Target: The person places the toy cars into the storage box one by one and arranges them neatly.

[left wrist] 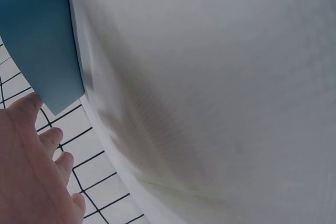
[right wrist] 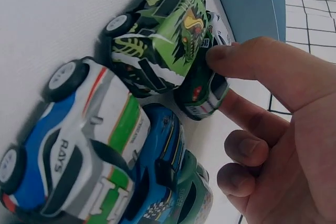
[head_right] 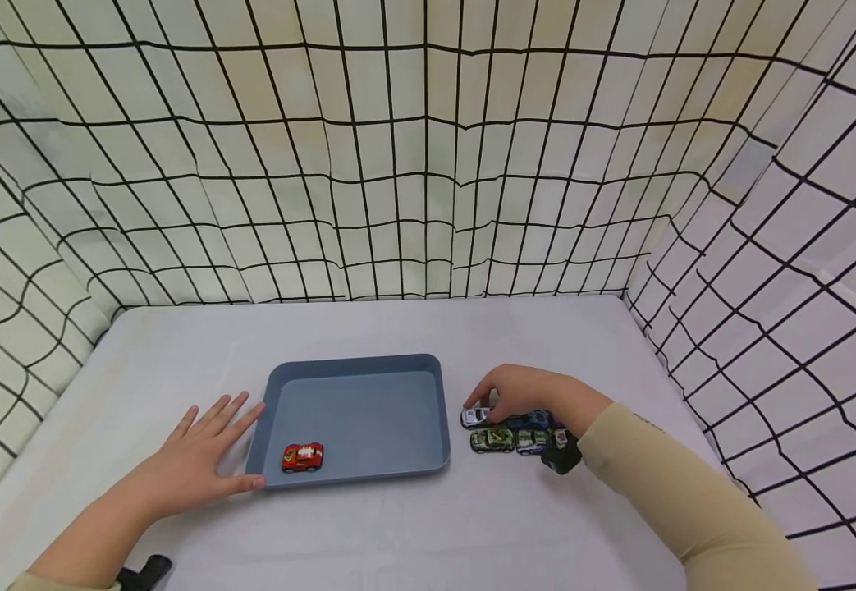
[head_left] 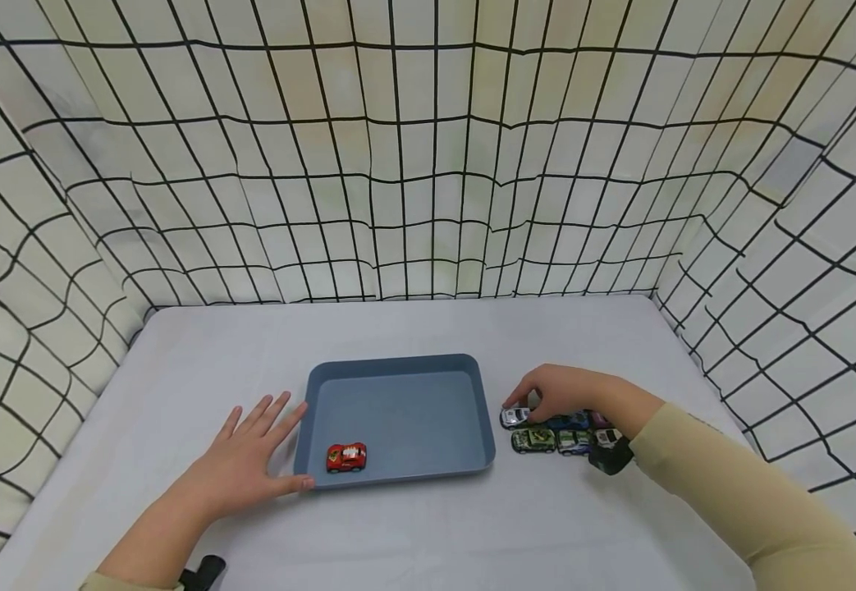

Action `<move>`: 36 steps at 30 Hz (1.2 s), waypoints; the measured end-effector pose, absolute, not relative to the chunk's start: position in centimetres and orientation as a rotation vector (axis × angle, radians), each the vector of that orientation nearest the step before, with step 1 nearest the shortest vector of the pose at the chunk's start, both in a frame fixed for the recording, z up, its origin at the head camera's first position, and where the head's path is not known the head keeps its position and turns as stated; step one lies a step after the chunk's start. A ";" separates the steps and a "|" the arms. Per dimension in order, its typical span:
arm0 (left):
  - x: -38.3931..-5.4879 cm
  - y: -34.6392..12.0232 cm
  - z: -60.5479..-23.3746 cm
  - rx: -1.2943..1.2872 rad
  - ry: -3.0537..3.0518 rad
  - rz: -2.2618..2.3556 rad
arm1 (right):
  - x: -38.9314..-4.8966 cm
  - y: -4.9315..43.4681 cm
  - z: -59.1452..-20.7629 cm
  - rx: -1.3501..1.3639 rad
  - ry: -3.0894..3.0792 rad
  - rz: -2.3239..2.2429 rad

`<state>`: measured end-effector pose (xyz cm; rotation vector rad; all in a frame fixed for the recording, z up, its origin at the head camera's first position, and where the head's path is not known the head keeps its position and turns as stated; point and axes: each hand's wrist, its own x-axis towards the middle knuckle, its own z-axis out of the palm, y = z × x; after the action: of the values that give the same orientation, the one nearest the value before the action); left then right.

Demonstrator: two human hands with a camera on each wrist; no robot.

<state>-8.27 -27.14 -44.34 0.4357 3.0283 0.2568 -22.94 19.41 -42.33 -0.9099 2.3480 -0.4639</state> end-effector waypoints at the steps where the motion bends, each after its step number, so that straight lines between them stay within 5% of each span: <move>1: -8.3 -27.1 -44.4 0.435 3.029 0.257 | -23.0 19.4 -42.4 -0.910 2.349 -0.467; 24: -8.1 -27.0 -43.7 0.447 3.027 0.281 | -25.2 19.7 -39.5 -0.898 2.365 -0.619; 36: -8.1 -27.1 -44.1 0.452 3.030 0.279 | -26.0 15.6 -39.3 -0.943 2.328 -0.670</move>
<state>-8.09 -27.13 -44.06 0.4518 3.0297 0.2794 -25.97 15.60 -39.28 -0.9434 2.3277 -0.6697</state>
